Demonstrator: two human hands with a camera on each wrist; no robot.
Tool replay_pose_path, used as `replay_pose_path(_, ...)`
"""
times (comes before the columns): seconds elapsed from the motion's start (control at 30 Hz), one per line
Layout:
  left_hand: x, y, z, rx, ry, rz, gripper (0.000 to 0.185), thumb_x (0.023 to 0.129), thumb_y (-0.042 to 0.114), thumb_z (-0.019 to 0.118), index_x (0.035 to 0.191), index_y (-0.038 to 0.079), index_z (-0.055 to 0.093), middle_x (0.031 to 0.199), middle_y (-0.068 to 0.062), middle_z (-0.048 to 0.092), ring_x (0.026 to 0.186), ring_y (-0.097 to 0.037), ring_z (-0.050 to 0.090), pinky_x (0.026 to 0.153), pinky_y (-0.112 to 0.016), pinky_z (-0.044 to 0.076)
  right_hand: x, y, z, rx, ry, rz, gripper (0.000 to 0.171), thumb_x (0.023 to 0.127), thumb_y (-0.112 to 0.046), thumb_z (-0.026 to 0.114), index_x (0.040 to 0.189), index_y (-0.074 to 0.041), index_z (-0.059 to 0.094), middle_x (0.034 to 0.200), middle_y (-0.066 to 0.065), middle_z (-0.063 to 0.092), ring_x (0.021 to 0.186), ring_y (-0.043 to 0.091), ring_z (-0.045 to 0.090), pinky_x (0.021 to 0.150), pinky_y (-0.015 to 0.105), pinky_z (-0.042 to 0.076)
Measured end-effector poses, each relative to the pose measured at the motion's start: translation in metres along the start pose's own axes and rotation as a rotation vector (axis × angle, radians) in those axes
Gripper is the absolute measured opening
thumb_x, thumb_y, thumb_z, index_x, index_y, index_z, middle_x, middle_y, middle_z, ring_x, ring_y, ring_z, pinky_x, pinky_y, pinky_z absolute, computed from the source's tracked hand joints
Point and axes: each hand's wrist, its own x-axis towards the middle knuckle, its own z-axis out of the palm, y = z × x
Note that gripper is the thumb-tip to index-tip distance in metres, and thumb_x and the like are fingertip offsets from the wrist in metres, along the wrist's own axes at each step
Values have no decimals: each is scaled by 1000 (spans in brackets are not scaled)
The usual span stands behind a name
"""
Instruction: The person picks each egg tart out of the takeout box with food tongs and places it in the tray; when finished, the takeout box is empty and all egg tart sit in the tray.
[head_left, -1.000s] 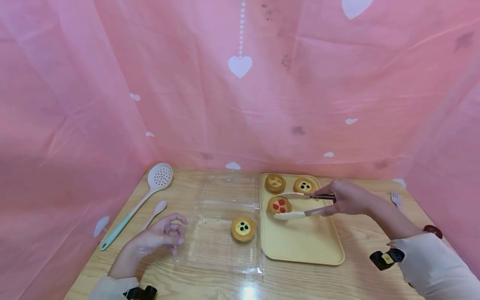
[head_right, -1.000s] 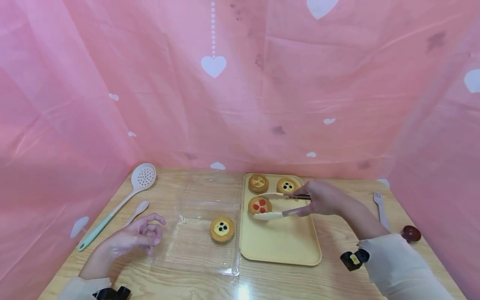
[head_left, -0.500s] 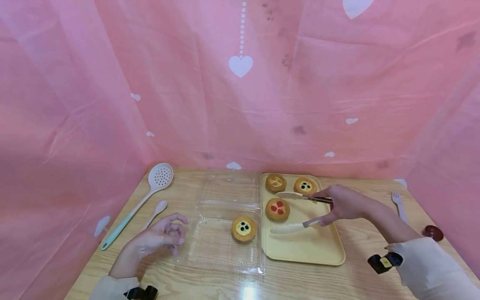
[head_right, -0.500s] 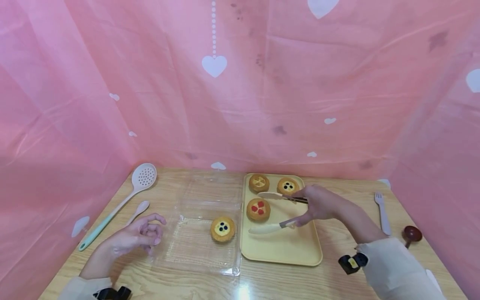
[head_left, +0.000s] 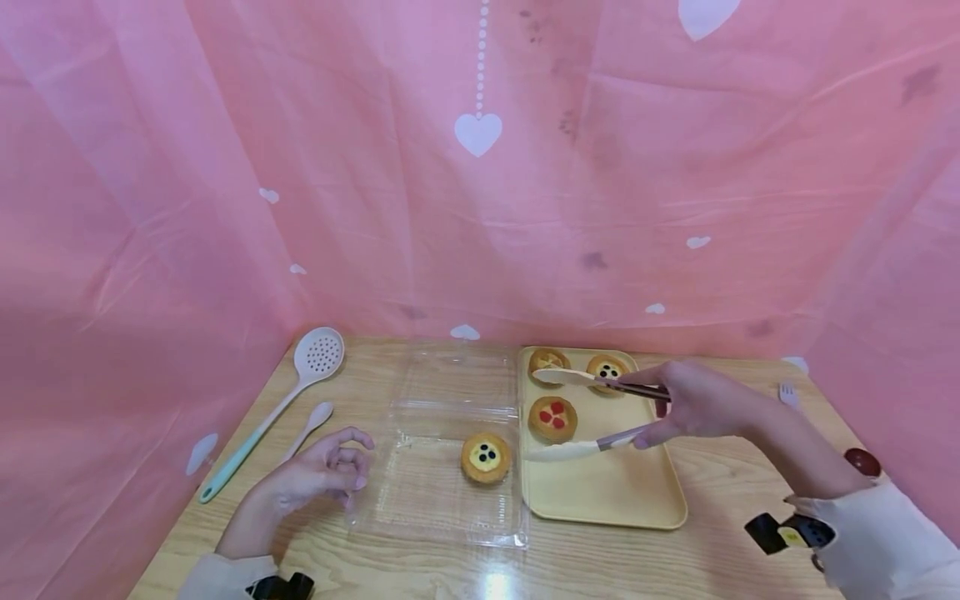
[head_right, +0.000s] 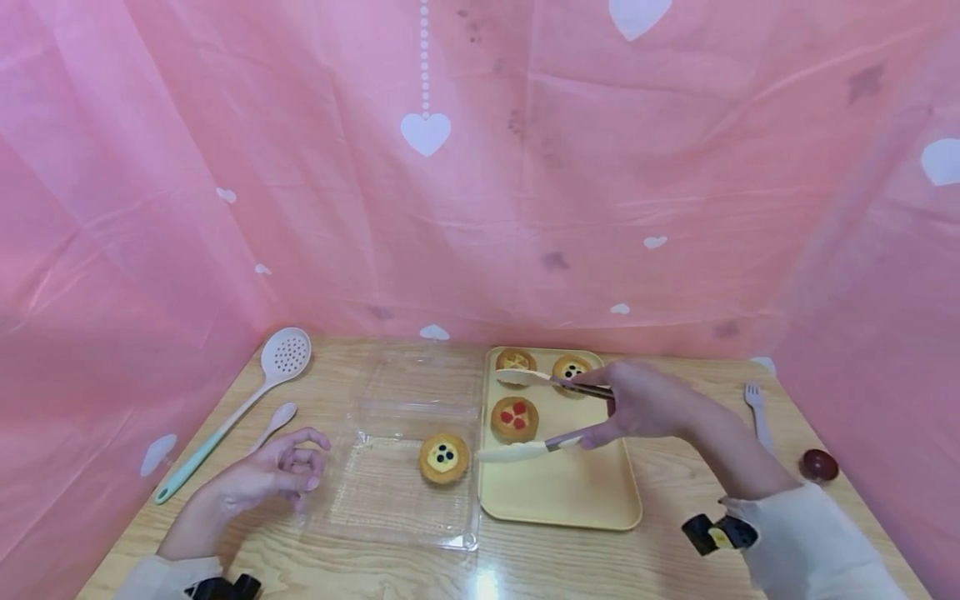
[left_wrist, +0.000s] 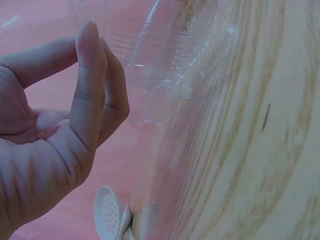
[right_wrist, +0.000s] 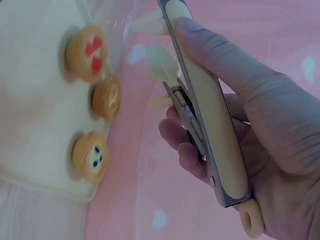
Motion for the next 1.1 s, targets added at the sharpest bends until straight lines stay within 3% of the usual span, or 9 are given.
replay_pose_path(0.1,0,-1,0,-7,-2,-1,36,94,-10,55,126,-1,41,88,-3,60,75,-13,61,63,-27,58,4,-15,3,-25,-2,-34,82,72,-54,84,135,-6,61,69,-12,58,56,3,51,48,23,44)
replay_pose_path(0.3,1,0,0,-6,-6,8,36,94,-10,55,125,3,43,88,-2,60,75,-13,60,63,-27,58,16,-42,15,-26,-61,-79,80,75,-50,83,133,0,60,62,-14,56,51,1,50,45,23,45)
replay_pose_path(0.47,2,1,2,-6,0,4,35,94,-9,55,125,2,42,89,-3,59,75,-12,59,63,-27,58,27,-57,30,-95,-114,-137,78,76,-53,81,133,-2,61,53,-17,43,46,-2,35,44,20,37)
replay_pose_path(0.53,3,1,3,-3,5,-2,35,94,-10,55,125,0,41,89,-3,60,75,-12,59,63,-26,58,30,-61,32,-129,-115,-163,74,77,-54,79,129,-3,64,57,-19,46,49,-1,33,47,19,36)
replay_pose_path(0.67,4,2,4,-3,15,-14,36,93,-12,55,124,-2,41,88,-2,60,75,-13,60,62,-26,58,33,-68,32,-169,-102,-189,66,79,-56,77,122,-7,69,73,-20,58,56,0,37,53,21,39)
replay_pose_path(0.87,5,2,5,-2,9,-7,36,93,-11,55,124,-1,41,88,-3,60,75,-13,61,62,-26,58,35,-77,35,-274,-86,-173,57,77,-49,82,117,-10,71,81,-16,65,62,2,47,60,25,44)
replay_pose_path(1.1,5,4,5,0,4,-5,35,94,-14,52,124,-1,41,88,-3,60,74,-13,61,62,-26,58,42,-81,49,-375,-28,-198,52,73,-44,86,112,-12,73,77,-11,64,65,8,54,57,30,48)
